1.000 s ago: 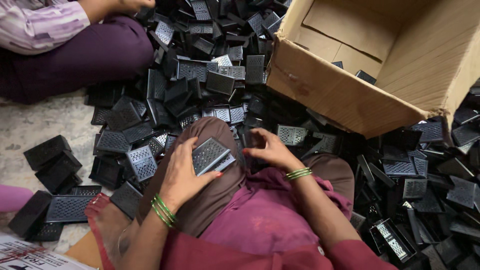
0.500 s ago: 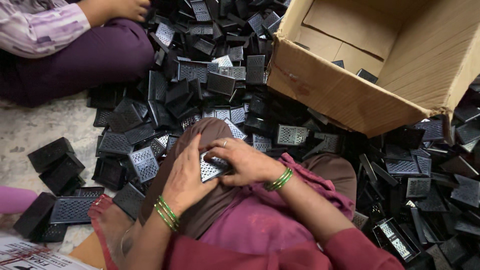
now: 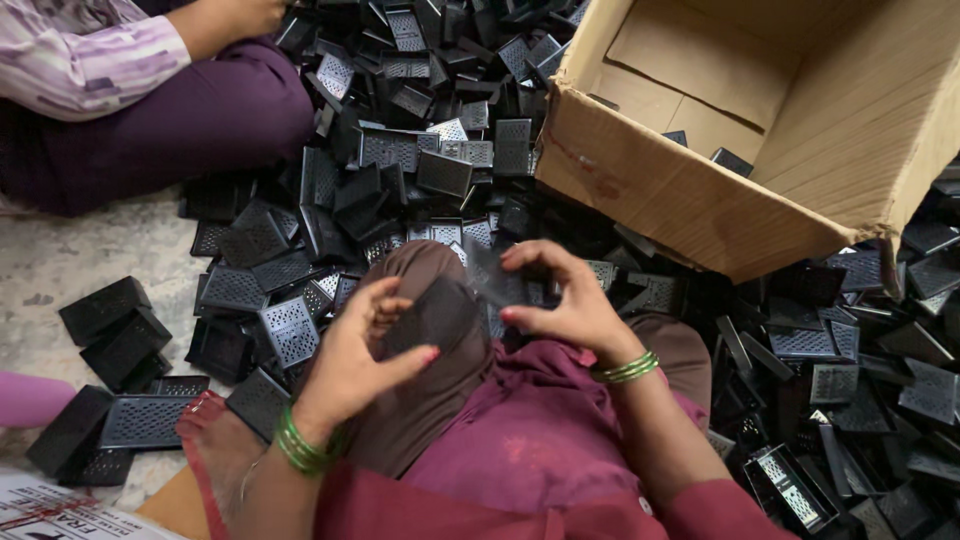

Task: The person sits on the floor and repeatedly picks up small black plastic parts from a large pile. They inspect each part by turning it over in their hands and then place it into a cardboard box. Another person is visible in the background performing the same task.

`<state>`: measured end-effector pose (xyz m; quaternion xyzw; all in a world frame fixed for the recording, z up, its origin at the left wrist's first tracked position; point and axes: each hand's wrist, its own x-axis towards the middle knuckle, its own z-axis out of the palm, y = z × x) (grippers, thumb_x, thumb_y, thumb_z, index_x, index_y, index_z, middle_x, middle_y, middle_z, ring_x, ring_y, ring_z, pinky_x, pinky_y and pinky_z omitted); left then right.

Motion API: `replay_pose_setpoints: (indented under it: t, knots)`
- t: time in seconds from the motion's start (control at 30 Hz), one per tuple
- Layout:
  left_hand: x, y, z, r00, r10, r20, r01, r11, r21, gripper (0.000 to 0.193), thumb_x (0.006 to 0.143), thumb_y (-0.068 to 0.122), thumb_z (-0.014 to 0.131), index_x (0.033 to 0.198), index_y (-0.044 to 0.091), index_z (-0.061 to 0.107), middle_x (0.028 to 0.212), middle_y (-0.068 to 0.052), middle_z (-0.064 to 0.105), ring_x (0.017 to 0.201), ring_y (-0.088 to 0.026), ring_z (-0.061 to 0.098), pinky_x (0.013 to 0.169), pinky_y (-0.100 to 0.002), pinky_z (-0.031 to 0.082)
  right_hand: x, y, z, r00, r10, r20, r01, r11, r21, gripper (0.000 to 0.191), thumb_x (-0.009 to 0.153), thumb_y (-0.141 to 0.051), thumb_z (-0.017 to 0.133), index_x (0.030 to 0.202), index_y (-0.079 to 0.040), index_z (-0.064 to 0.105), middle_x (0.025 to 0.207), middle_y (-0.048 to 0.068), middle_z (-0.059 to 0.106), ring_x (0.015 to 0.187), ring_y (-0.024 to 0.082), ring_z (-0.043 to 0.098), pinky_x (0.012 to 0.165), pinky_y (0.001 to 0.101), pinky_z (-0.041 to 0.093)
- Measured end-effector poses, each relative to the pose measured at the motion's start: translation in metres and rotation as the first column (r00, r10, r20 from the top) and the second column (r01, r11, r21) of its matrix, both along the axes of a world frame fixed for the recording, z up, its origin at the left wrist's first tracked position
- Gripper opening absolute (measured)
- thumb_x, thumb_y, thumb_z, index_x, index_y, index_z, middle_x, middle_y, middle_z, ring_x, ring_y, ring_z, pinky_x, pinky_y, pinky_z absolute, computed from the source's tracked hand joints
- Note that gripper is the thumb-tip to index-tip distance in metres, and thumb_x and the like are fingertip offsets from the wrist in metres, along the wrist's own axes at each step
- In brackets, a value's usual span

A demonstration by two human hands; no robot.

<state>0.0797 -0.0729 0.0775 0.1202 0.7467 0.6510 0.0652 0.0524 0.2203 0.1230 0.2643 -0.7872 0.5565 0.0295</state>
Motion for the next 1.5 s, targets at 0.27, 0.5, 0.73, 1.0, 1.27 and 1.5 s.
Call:
replay_pose_setpoints:
  t: [0.27,0.5,0.73,1.0,1.27,1.5]
  knots:
    - [0.008,0.032,-0.019,0.965,-0.244,0.096,0.093,0.663,0.743,0.072,0.085,-0.005,0.075,0.150,-0.004,0.043,0.141,-0.013,0.058,0.130,-0.022,0.058,0.113,-0.038,0.046,0.033,-0.062,-0.028,0.936,0.136,0.325,0.025,0.895,-0.446,0.065,0.082,-0.019,0.084,0.138,-0.003,0.056,0.126,0.004,0.060,0.123,0.016,0.056,0.113,0.0334,0.043]
    - [0.013,0.030,-0.014,0.957,-0.272,0.097,0.106,0.643,0.758,0.072,0.082,-0.010,0.077,0.147,-0.005,0.045,0.143,-0.015,0.059,0.132,-0.024,0.058,0.113,-0.039,0.046,0.034,-0.059,-0.020,0.967,0.073,0.245,0.008,0.949,-0.314,0.070,0.084,-0.021,0.084,0.145,-0.001,0.056,0.132,0.006,0.060,0.126,0.016,0.054,0.114,0.0333,0.042]
    - [0.012,0.025,-0.021,0.967,-0.241,0.086,0.090,0.638,0.765,0.075,0.081,-0.014,0.077,0.147,-0.003,0.044,0.134,-0.016,0.063,0.122,-0.023,0.064,0.102,-0.038,0.056,0.034,-0.056,-0.016,0.995,0.031,0.095,-0.005,0.965,-0.262,0.070,0.082,-0.023,0.088,0.141,-0.001,0.056,0.141,0.008,0.058,0.130,0.018,0.055,0.115,0.0352,0.043]
    - [0.014,0.023,-0.019,0.964,-0.250,0.087,0.107,0.667,0.737,0.082,0.074,-0.018,0.077,0.148,-0.003,0.044,0.130,-0.011,0.065,0.116,-0.015,0.066,0.097,-0.032,0.057,0.032,-0.049,-0.001,0.980,0.118,0.159,-0.091,0.982,-0.168,0.077,0.079,-0.024,0.089,0.145,-0.001,0.058,0.132,0.007,0.061,0.124,0.018,0.057,0.112,0.0336,0.045]
    - [0.013,0.023,-0.018,0.974,-0.215,0.072,0.119,0.755,0.645,0.086,0.074,-0.018,0.082,0.152,-0.003,0.048,0.123,-0.005,0.067,0.086,-0.001,0.051,0.078,-0.019,0.049,0.028,-0.041,0.002,0.976,0.136,0.167,-0.108,0.980,-0.168,0.077,0.076,-0.026,0.090,0.142,-0.001,0.060,0.132,0.007,0.060,0.122,0.018,0.057,0.110,0.0336,0.046]
    - [0.012,0.023,-0.020,0.964,-0.232,0.130,0.092,0.752,0.653,0.086,0.071,-0.013,0.083,0.148,-0.001,0.046,0.123,-0.004,0.066,0.095,-0.003,0.059,0.084,-0.022,0.053,0.029,-0.041,-0.002,0.981,0.143,0.131,-0.116,0.974,-0.192,0.078,0.076,-0.023,0.091,0.143,0.000,0.060,0.130,0.007,0.059,0.123,0.018,0.056,0.111,0.0335,0.045]
